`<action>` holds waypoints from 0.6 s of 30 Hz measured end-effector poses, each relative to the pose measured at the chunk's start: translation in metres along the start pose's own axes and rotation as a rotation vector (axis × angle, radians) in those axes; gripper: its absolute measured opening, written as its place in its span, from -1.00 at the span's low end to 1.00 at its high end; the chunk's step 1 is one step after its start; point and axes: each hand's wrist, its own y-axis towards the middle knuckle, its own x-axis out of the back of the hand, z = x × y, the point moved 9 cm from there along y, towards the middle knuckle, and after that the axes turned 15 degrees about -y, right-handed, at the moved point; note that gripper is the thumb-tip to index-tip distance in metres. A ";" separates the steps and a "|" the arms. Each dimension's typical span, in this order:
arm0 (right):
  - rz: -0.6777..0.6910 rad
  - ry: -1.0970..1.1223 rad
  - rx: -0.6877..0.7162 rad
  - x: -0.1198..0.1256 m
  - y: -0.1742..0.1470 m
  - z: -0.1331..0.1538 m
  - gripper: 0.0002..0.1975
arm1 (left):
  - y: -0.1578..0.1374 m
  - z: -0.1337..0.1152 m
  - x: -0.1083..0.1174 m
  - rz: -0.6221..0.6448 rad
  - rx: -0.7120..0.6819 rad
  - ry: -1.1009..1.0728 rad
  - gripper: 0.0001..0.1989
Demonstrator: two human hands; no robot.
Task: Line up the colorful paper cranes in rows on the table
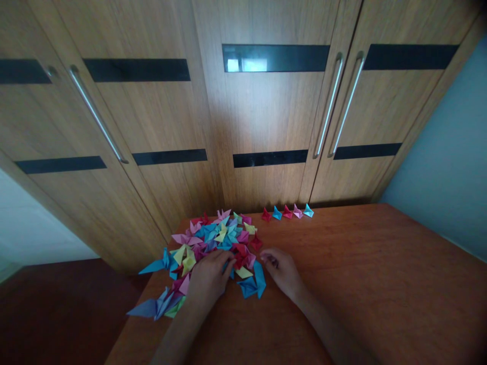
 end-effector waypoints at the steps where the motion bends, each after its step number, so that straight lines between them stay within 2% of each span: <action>1: 0.000 0.029 -0.015 0.000 0.000 -0.001 -0.79 | 0.002 -0.003 0.005 -0.030 -0.006 -0.046 -0.85; 6: 0.062 0.357 -0.199 0.001 0.000 -0.016 -0.70 | 0.015 -0.020 0.018 -0.177 -0.016 -0.308 -0.84; 10: 0.040 0.590 -0.274 0.017 -0.001 -0.022 -0.63 | 0.025 -0.038 -0.001 -0.158 -0.003 -0.435 -0.84; 14: -0.014 0.590 -0.233 0.037 0.000 -0.021 -0.66 | 0.026 -0.046 -0.022 -0.118 -0.021 -0.425 -0.89; 18: 0.048 0.443 -0.145 0.041 0.001 -0.007 -0.69 | 0.021 -0.044 -0.034 -0.068 -0.034 -0.424 -0.91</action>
